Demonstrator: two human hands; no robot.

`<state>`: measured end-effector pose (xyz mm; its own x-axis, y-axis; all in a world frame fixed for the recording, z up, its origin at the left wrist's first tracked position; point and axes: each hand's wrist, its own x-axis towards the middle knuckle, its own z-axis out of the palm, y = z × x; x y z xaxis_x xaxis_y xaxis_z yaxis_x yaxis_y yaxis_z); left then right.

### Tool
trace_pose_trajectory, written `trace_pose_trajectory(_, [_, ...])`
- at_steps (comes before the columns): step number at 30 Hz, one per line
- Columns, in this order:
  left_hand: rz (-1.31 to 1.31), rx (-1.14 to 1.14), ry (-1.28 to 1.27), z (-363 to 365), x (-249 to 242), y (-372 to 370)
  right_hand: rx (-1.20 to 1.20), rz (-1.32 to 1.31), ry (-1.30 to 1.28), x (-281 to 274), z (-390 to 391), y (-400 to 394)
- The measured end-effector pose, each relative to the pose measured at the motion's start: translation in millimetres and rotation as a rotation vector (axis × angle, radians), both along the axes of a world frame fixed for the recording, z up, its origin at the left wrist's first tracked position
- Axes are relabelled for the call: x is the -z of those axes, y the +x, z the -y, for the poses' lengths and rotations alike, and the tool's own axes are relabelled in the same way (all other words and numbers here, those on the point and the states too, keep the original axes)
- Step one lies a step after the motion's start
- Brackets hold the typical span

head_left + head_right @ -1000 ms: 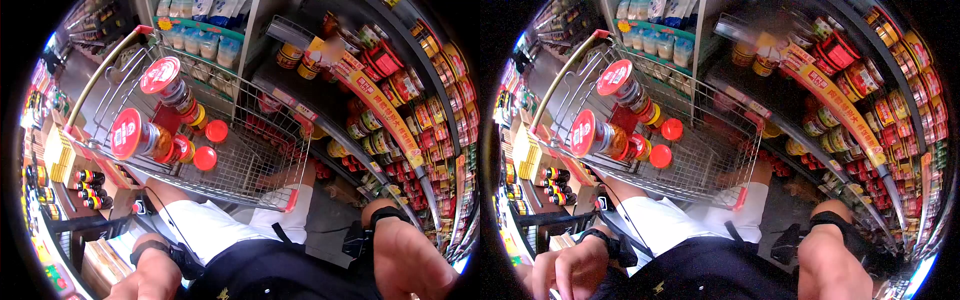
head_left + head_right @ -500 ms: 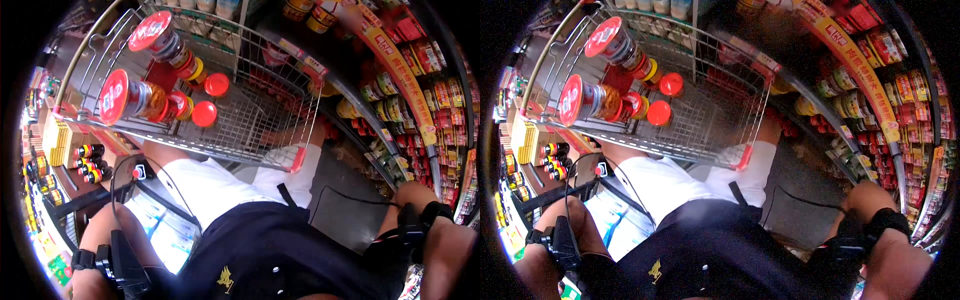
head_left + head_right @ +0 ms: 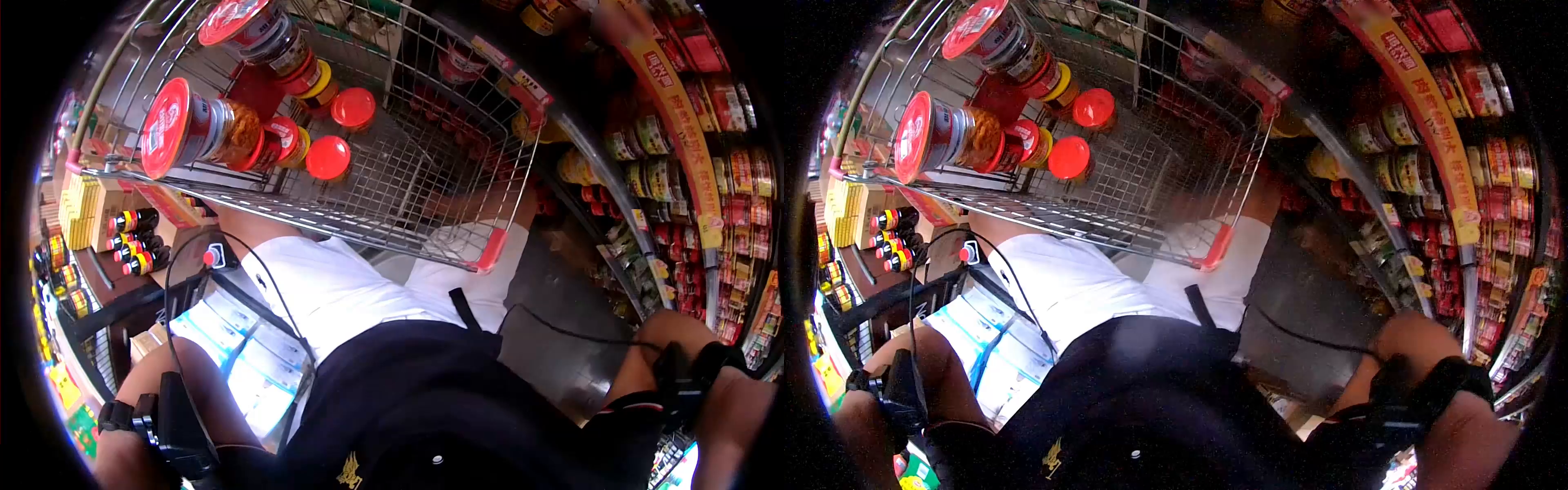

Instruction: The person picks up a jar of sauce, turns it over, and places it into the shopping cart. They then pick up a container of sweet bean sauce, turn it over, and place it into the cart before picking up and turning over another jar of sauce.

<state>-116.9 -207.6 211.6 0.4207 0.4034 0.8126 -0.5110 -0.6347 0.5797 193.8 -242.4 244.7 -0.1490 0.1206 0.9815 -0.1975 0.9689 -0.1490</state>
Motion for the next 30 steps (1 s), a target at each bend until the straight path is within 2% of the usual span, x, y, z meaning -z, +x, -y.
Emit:
trace_pose_trajectory(7, [-0.029, -0.023, 0.037, 0.4, 14.7, -1.2, -0.126, -0.05, 0.016, 24.0, -17.5, -2.0])
trace_pose_trajectory(13, [-0.022, -0.067, 0.0, -6.7, 14.5, -6.6, -0.204, -0.099, -0.045, 21.7, -28.0, 6.2])
trace_pose_trajectory(17, [0.004, -0.14, -0.014, -14.0, 9.6, -12.3, -0.418, -0.254, -0.198, 27.3, -59.7, 18.7])
trace_pose_trajectory(18, [0.014, -0.192, -0.027, -19.3, 11.1, -13.6, -0.532, -0.307, -0.31, 40.9, -74.2, 19.9])
trace_pose_trajectory(19, [0.016, -0.239, -0.057, -28.7, 14.7, -14.4, -0.517, -0.285, -0.457, 57.3, -92.8, 20.8])
trace_pose_trajectory(21, [-0.064, -0.31, -0.199, -57.7, 32.0, -8.1, -0.22, -0.048, -0.786, 107.2, -137.9, 8.2])
trace_pose_trajectory(22, [-0.167, -0.317, -0.323, -78.3, 48.3, 0.3, 0.158, -0.161, -0.965, 132.8, -152.7, -13.4])
trace_pose_trajectory(23, [-0.286, -0.31, -0.457, -100.6, 69.9, 10.2, 0.196, -0.143, -1.168, 152.8, -166.1, -26.5])
trace_pose_trajectory(25, [-0.639, -0.248, -0.74, -149.2, 131.8, 31.3, 0.007, -0.22, -1.569, 208.3, -196.9, -42.3])
trace_pose_trajectory(27, [-0.955, -0.237, -0.782, -185.1, 191.1, 42.0, -0.162, -0.155, -1.794, 264.6, -216.6, -52.7])
trace_pose_trajectory(29, [-1.278, -0.283, -0.763, -214.6, 244.8, 43.8, -0.238, -0.146, -1.976, 311.1, -226.7, -64.0])
trace_pose_trajectory(30, [-1.395, -0.206, -0.483, -232.9, 282.6, 40.3, -0.256, -0.148, -2.026, 330.3, -228.2, -65.6])
